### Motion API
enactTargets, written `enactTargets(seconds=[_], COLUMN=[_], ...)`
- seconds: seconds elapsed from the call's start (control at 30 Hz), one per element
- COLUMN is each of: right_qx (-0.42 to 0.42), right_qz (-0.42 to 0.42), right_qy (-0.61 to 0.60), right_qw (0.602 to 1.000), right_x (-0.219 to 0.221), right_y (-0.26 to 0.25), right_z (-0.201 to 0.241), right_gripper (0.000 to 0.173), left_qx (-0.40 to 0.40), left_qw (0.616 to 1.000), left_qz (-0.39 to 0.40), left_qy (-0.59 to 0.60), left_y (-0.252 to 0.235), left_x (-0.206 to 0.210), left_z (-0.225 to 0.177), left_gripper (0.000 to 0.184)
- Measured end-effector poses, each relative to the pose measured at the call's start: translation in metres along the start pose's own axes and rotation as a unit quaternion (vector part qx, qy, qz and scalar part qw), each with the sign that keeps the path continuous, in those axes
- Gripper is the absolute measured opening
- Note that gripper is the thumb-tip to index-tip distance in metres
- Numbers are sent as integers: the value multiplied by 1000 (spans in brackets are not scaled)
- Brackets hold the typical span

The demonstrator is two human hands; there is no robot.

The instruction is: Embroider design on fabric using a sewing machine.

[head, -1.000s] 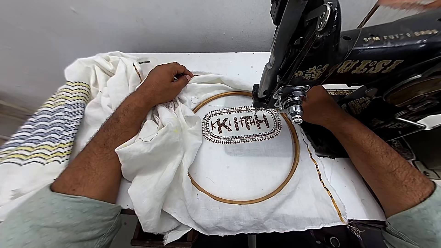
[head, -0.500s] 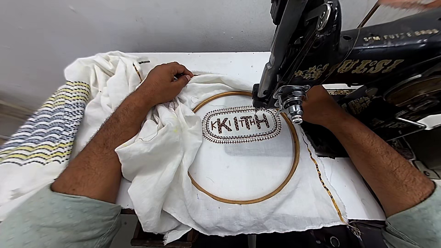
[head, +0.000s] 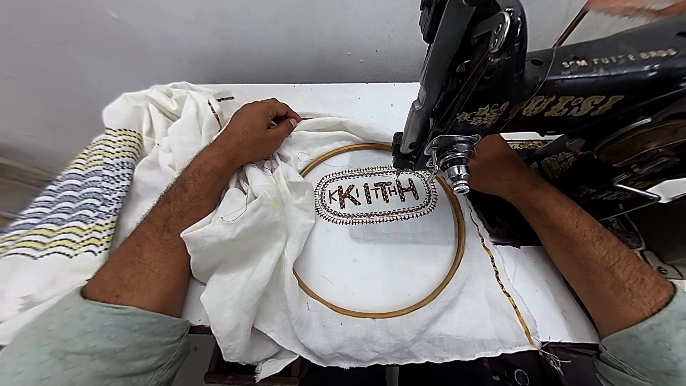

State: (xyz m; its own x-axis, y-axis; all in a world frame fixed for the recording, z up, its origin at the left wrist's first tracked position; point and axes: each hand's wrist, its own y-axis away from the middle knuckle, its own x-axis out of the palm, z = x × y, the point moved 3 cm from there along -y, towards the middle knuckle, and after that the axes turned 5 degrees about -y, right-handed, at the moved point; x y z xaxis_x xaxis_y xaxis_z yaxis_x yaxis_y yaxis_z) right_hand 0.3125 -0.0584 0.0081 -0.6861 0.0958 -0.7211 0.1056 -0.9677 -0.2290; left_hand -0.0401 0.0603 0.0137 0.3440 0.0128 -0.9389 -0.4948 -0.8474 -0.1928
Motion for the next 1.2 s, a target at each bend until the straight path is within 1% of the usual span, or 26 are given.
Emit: enactTargets(seconds=[0.1, 0.37, 0.53, 0.73, 0.87, 1.03, 1.2], right_qx=[4, -17, 9, 4, -23, -8, -10], right_qz=[0, -6, 6, 3, -6, -2, -5], right_qy=[-3, -3, 2, 1, -3, -6, -8], right_qw=[1000, 1000, 1000, 1000, 1000, 1000, 1000], right_x=[0, 0, -1, 0, 2, 2, 2], right_y=[0, 0, 0, -1, -2, -2, -1], right_z=[0, 0, 1, -2, -5, -4, -3], right_gripper=[18, 17, 19, 20, 18, 18, 18], left_qx=[4, 2, 5, 2, -2, 2, 2], left_qw=[1000, 1000, 1000, 1000, 1000, 1000, 1000], left_qz=[-1, 0, 0, -3, -2, 0, 0], left_qy=[0, -6, -3, -2, 0, -2, -6], left_y=[0, 0, 0, 1, 1, 1, 1], left_x=[0, 0, 0, 0, 0, 0, 0], left_z=[1, 0, -1, -1, -2, -2, -2], left_gripper=[31, 31, 31, 31, 30, 31, 31])
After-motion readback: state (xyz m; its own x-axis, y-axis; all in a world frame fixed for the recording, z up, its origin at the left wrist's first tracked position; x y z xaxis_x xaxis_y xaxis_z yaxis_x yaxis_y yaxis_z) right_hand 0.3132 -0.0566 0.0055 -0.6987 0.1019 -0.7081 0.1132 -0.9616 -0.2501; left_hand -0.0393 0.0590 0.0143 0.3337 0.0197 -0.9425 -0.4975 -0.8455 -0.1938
